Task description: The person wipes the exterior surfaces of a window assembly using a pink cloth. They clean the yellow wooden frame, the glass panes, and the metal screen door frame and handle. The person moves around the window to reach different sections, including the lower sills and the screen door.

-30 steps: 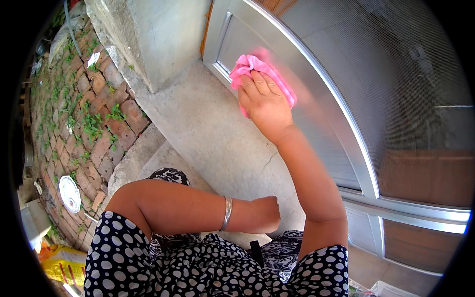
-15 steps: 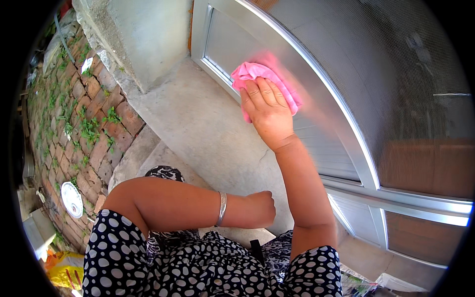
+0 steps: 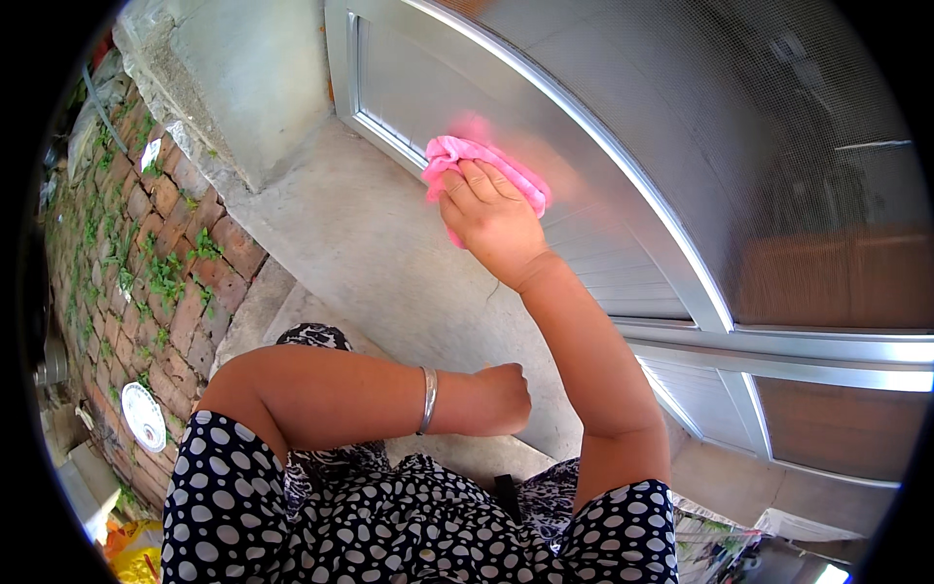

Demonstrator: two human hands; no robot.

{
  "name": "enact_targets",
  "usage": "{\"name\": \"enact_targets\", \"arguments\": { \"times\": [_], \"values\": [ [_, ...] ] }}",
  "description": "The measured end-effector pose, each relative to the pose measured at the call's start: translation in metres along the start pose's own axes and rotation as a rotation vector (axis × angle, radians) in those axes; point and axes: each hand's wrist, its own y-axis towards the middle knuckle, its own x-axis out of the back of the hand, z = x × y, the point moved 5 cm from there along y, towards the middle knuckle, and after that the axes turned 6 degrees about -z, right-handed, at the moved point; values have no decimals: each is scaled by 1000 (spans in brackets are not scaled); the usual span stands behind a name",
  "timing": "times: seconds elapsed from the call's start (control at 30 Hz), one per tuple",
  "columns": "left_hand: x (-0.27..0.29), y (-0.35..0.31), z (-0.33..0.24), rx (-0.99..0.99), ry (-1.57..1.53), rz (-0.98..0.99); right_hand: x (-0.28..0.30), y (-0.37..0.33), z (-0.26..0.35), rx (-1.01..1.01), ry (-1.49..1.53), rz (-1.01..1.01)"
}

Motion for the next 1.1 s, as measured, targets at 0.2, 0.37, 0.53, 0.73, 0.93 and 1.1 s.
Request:
{"name": "enact_targets", "arguments": {
  "times": [0.2,0.37,0.53,0.73,0.93,1.1],
  "values": [
    [-1,7,0,-18,-13,138,70,-6,-16,-86,-152,-72],
    [-10,10,0,10,21,169,53,-37,-15,-87,-87,-92],
    [-2,7,1,32,19,217,11,-55,-3,-76,73,-91],
    [-3,9,1,24,65,223,-23,-77,9,-145,255,-25],
    [-2,8,-2,38,52,219,22,-68,1,-79,66,-17],
    [-5,8,-2,25,37,231,103,-69,-21,-127,-176,-54]
  ]
}}
